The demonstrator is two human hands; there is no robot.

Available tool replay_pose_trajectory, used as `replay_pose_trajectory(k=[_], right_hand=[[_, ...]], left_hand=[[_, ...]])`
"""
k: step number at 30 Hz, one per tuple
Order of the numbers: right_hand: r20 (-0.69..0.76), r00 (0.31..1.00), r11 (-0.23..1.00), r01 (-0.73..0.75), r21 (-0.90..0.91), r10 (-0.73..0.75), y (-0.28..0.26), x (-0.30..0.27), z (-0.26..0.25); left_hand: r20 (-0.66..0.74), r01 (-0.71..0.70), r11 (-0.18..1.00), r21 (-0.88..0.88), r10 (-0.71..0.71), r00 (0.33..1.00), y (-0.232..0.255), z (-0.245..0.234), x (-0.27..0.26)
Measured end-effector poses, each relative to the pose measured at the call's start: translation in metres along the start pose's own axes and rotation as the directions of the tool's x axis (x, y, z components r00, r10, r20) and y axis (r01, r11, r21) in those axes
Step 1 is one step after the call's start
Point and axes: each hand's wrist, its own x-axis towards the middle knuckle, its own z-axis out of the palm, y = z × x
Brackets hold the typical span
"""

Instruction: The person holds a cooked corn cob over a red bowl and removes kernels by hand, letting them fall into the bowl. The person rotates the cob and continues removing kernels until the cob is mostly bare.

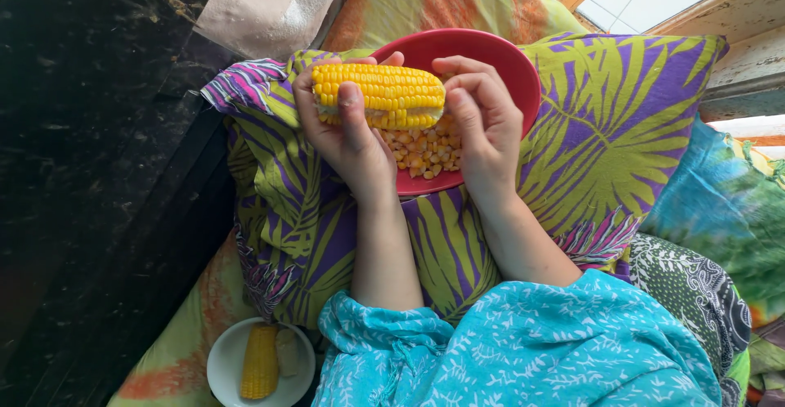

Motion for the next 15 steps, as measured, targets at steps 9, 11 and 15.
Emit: replay_pose_trajectory(k=[9,11,15], right_hand=[[0.117,0.978,0.914,-0.204,0.35,0.173,-0.013,0.004,0.005],[0.183,0.974,0.909,-0.193,0.369,0.132,-0.016,0.006,0.006],[0.219,0.97,0.946,-0.169,0.278,0.109,-0.016,0.003,0.004]], left_hand=[[0.105,-0.048,0.998,0.035,0.044,0.993,0.006,0.002,-0.003],[0.112,-0.038,0.999,0.035,0.034,0.993,0.007,0.003,-0.004],[0.142,-0.013,0.999,0.039,0.007,0.99,0.008,0.005,-0.004]])
